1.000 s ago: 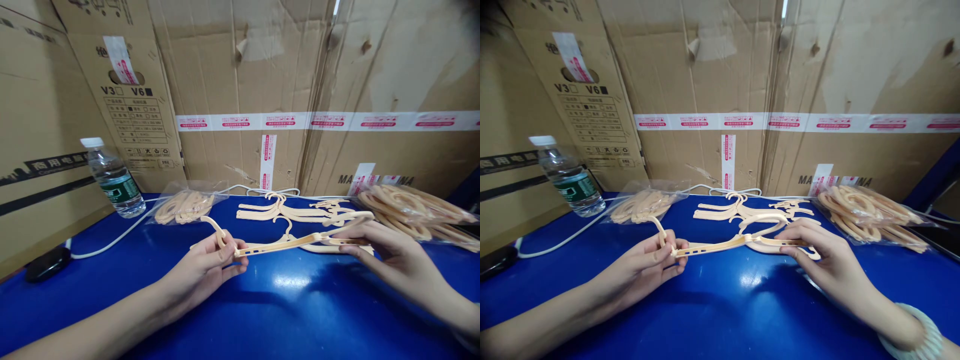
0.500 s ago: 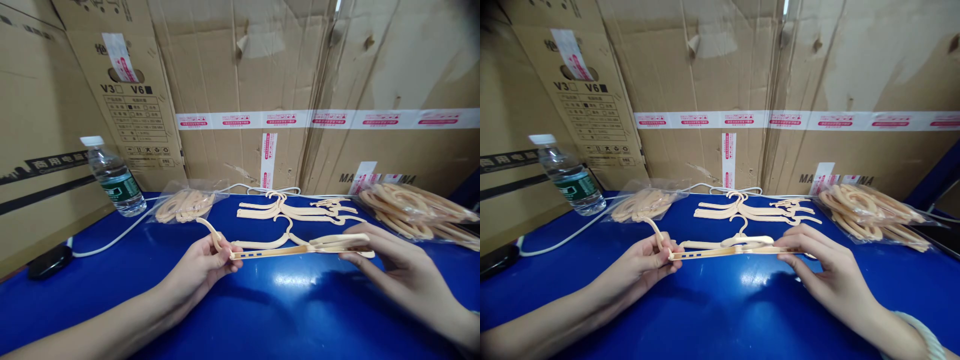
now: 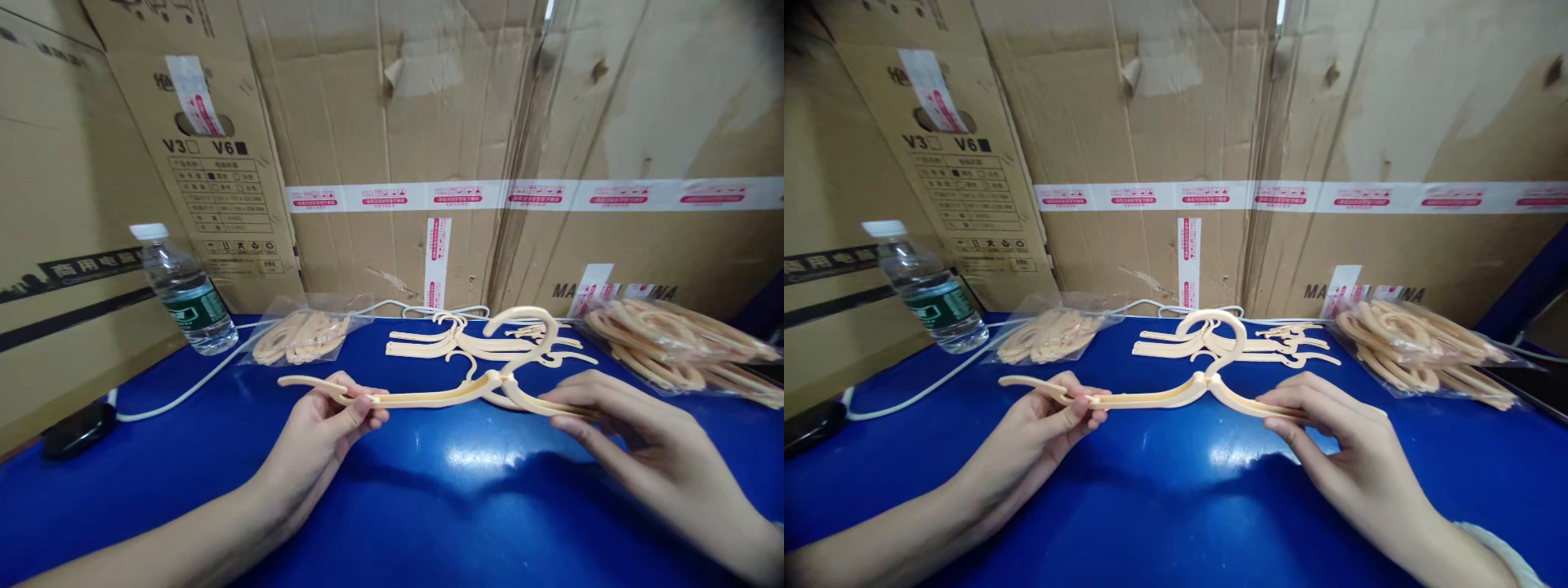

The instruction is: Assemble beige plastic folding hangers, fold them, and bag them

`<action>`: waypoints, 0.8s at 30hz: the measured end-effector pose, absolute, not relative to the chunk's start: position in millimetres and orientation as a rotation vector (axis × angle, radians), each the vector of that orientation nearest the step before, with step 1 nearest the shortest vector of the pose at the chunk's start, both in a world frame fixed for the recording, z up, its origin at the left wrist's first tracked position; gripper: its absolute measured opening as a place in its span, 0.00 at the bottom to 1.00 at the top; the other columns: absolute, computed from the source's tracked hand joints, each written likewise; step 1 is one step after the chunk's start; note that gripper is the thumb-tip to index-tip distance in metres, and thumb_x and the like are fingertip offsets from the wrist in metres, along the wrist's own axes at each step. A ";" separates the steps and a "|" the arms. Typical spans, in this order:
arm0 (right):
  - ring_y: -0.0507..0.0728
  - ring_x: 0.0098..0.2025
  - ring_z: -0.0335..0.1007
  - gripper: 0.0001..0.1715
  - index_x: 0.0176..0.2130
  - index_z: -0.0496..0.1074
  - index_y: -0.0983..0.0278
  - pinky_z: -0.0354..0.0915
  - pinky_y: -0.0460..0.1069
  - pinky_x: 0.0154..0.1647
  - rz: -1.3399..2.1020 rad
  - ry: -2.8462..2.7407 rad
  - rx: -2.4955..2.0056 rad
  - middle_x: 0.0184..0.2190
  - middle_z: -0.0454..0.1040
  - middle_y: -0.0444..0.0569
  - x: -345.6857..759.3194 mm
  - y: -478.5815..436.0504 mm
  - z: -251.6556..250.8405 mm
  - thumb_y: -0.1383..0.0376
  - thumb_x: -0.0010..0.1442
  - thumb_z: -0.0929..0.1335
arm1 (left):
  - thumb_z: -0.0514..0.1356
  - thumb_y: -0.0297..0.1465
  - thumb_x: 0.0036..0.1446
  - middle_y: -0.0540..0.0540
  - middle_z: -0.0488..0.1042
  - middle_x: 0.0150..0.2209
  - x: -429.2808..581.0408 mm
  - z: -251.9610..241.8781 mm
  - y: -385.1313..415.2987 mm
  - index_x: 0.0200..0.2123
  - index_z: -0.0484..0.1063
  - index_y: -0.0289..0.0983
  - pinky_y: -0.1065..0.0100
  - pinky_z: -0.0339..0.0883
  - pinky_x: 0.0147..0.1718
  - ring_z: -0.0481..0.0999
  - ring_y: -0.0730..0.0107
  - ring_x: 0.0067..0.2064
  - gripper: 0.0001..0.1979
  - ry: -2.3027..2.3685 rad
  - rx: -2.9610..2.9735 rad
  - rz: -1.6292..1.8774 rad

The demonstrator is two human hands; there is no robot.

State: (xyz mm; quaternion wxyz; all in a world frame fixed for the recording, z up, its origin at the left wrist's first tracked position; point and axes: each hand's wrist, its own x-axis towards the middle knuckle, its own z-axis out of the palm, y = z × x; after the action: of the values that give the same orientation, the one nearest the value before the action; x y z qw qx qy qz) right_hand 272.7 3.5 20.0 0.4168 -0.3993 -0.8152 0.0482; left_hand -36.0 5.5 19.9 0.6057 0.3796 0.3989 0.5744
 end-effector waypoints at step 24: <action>0.55 0.33 0.70 0.06 0.35 0.68 0.60 0.68 0.50 0.33 0.332 -2.332 -1.275 0.33 0.72 0.48 284.6 17.7 12.1 0.63 0.64 0.64 | 0.59 0.32 0.60 0.45 0.65 0.62 -33.6 10.4 -35.5 0.58 0.65 0.39 0.46 0.56 0.62 0.61 0.52 0.64 0.22 1.116 2.891 0.484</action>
State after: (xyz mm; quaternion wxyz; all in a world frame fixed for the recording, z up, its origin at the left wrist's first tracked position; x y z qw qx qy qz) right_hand 284.6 17.7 12.1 0.2295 -0.4632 -0.8475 0.1208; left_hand -33.6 -35.5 10.4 0.0028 0.9217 0.3558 0.1543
